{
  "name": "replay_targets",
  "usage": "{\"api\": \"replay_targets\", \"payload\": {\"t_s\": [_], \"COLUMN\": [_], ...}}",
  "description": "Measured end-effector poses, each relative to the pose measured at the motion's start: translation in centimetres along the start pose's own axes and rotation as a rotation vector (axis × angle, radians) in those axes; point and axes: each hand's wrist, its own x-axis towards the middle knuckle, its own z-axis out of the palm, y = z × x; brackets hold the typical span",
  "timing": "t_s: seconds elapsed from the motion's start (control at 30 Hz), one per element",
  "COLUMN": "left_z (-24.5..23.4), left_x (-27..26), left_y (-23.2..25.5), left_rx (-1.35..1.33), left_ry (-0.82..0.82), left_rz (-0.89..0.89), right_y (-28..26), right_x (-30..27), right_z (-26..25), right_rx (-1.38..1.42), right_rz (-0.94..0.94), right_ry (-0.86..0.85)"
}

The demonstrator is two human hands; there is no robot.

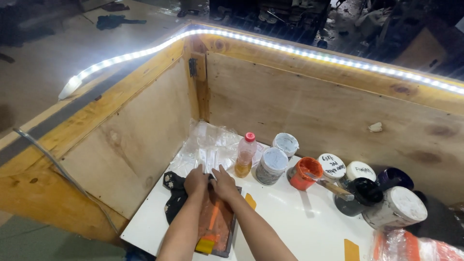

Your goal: The person uses a squeegee to spread orange ink across a screen printing frame. They then press the frame onto small rectangular pieces of material, transferring the ink. The person repeats this process, handling the printed items and placing them on the table.

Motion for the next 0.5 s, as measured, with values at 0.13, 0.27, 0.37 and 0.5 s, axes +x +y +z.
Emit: {"api": "replay_targets", "payload": {"t_s": [0.13,0.27,0.37,0.5], "left_z": [4.2,1.1,-0.2,1.0], "left_x": [3.6,1.5,0.8,2.1], "left_y": [-2.8,-1.3,-0.7,-0.8], "left_rx": [-0.052,-0.112,-0.165,-0.070], "left_ry": [0.067,0.144,0.134,0.131], "left_rz": [0.031,0.049,-0.005,-0.017], "right_y": [0.2,0.1,0.0,0.4], "right_x": [0.3,0.0,-0.7,-1.6], "right_z": [0.4,0.2,0.1,0.0], "right_rx": [-0.033,-0.049,-0.059,-0.056], "right_rz": [0.011,0.005,0.022,0.019], "right_ry": [-0.006,-0.013,-0.019,-0.026]}}
